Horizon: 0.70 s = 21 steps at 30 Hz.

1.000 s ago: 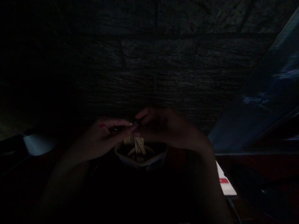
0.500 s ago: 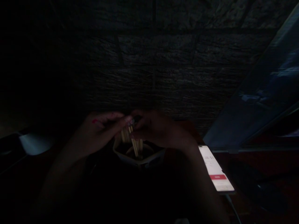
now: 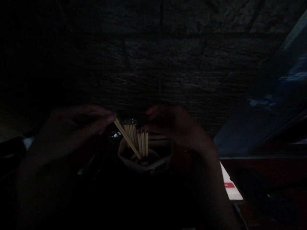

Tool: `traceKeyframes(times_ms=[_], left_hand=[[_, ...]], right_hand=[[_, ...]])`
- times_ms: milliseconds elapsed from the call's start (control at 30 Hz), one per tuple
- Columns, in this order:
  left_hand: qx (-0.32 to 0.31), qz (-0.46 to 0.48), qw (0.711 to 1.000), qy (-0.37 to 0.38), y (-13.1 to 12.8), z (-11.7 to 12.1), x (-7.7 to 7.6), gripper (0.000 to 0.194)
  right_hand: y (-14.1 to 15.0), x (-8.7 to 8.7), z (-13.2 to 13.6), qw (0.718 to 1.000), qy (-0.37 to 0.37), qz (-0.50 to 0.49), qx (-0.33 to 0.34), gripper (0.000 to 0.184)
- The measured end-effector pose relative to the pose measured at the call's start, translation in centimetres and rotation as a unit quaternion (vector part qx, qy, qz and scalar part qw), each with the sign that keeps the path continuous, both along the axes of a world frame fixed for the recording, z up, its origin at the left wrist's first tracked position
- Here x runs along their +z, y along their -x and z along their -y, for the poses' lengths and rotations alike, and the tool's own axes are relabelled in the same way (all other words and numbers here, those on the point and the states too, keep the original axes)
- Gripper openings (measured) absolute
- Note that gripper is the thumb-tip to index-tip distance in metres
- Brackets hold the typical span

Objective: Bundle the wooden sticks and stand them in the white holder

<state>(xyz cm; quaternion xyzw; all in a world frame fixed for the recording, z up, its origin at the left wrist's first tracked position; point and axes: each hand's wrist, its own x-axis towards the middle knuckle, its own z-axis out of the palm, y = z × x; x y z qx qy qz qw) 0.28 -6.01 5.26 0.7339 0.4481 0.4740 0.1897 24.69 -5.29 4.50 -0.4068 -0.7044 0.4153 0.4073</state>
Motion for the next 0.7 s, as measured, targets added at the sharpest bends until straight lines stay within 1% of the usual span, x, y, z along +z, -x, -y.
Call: traceKeyframes(times_ms=[67,133,200,233,300,400,500,600,700], left_hand=[[0.014,0.026,1.000,-0.002,0.5,0.3,0.4,0.010],[0.024,0.050,0.998,-0.006,0.8,0.6,0.7,0.007],[0.032,0.061,0.998,-0.011,1.0,0.7,0.7,0.006],[0.033,0.058,0.998,-0.011,1.1,0.7,0.7,0.006],[0.029,0.041,0.999,-0.011,1.2,0.6,0.5,0.008],[0.009,0.010,1.000,-0.003,1.0,0.2,0.2,0.011],[-0.029,-0.009,0.999,0.028,0.4,-0.3,0.0,0.014],[-0.066,-0.029,0.996,0.059,-0.5,-0.7,-0.3,0.016],[-0.091,-0.042,0.993,0.065,-1.2,-1.0,-0.8,0.017]], right_hand=[[-0.1,-0.5,-0.4,1.000,0.018,-0.004,0.019,0.041],[0.1,-1.0,-0.8,0.996,0.056,-0.012,0.067,0.042],[0.5,-1.3,-1.2,0.990,0.086,0.011,0.107,0.041],[0.7,-1.3,-1.4,0.989,0.087,0.036,0.116,0.040],[1.0,-1.3,-1.7,0.986,0.059,0.096,0.124,0.036],[1.1,-1.4,-2.2,0.979,0.025,0.143,0.144,0.029],[1.0,-1.8,-2.6,0.974,0.038,0.149,0.168,0.027],[0.7,-2.1,-2.8,0.971,0.049,0.152,0.177,0.028],[0.3,-2.1,-2.8,0.972,0.056,0.145,0.174,0.028]])
